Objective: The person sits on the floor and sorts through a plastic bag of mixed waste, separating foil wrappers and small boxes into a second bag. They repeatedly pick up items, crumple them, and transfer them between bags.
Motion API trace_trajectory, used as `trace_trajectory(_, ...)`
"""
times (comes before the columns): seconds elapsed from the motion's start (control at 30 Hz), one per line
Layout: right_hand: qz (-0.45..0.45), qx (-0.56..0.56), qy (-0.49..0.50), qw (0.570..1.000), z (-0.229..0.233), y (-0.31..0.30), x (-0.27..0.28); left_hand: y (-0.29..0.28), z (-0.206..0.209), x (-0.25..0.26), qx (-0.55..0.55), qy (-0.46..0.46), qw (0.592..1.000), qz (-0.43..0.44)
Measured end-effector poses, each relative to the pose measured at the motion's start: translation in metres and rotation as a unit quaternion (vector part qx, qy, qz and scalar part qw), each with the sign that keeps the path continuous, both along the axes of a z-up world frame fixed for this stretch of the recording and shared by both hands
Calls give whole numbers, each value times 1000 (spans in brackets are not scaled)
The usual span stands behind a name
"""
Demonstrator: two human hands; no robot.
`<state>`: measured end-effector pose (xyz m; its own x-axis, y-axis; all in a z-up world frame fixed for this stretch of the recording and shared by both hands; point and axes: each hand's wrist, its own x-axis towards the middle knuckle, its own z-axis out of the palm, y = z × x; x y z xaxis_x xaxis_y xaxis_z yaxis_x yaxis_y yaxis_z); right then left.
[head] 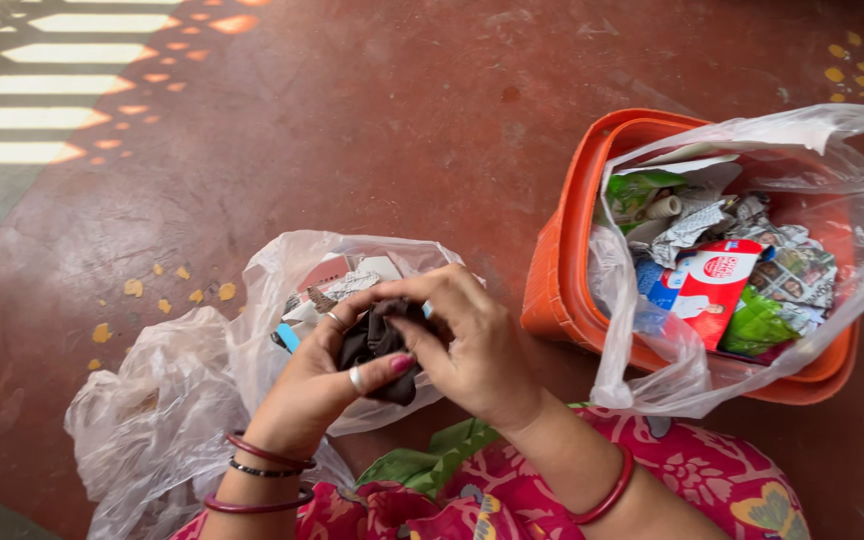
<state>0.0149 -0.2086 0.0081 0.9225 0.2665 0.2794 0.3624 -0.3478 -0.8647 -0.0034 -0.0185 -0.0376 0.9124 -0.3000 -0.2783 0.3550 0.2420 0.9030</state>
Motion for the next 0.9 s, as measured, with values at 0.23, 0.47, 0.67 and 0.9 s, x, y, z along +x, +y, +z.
trace_trajectory(0.23, 74, -121, -94, 985, -19, -1, 4, 12, -6, 3, 0, -61, 970, 237)
trace_trajectory(0.47, 102, -348, 3, 932, -35, -11, 7, 11, -12, -1, 308, -158, 930, 123)
trace_trajectory(0.67, 83, -519, 45, 850, -20, -12, 17, -1, 9, -6, 609, -95, 787, -23)
trace_trajectory(0.9, 93, -605, 44, 789, -8, -4, 17, -4, 23, 2, 674, -65, 733, -58)
